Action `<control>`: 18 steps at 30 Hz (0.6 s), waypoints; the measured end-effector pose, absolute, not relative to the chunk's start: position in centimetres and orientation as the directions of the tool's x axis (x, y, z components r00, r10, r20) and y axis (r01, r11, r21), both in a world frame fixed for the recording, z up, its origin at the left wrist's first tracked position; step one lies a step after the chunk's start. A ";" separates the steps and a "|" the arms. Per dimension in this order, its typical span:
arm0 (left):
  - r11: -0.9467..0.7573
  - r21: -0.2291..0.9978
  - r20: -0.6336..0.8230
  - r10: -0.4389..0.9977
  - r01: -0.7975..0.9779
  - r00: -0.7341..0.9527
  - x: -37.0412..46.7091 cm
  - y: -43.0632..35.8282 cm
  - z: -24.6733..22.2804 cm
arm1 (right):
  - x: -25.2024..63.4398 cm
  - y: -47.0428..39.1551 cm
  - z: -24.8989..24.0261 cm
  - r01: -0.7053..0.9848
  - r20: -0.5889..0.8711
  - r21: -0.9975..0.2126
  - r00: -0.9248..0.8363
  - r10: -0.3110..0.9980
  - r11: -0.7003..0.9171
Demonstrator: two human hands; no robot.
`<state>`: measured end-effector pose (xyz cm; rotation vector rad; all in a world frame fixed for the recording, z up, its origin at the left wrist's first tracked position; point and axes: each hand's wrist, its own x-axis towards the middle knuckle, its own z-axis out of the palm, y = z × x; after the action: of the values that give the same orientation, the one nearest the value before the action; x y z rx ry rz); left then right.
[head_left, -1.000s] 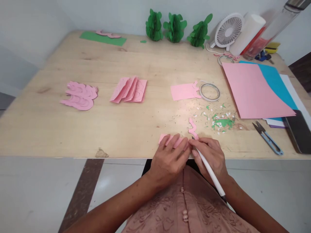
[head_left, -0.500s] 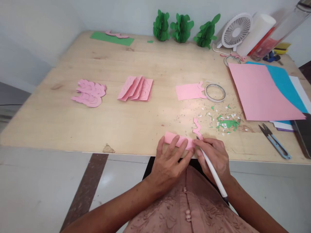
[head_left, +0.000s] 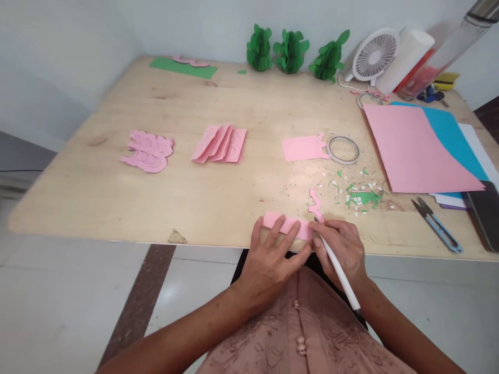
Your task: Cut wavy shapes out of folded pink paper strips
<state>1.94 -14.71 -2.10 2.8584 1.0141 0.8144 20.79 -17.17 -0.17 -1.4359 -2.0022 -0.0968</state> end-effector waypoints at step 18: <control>-0.771 0.122 0.515 0.588 0.625 0.624 2.3 -15.2 -3.0 | 20.8 -17.7 0.2 0.823 0.553 -0.355 -0.198 0.809 0.443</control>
<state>2.32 -15.20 -3.03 2.8922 1.0813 0.8775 20.83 -17.66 0.22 -1.3657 -2.0039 -0.0256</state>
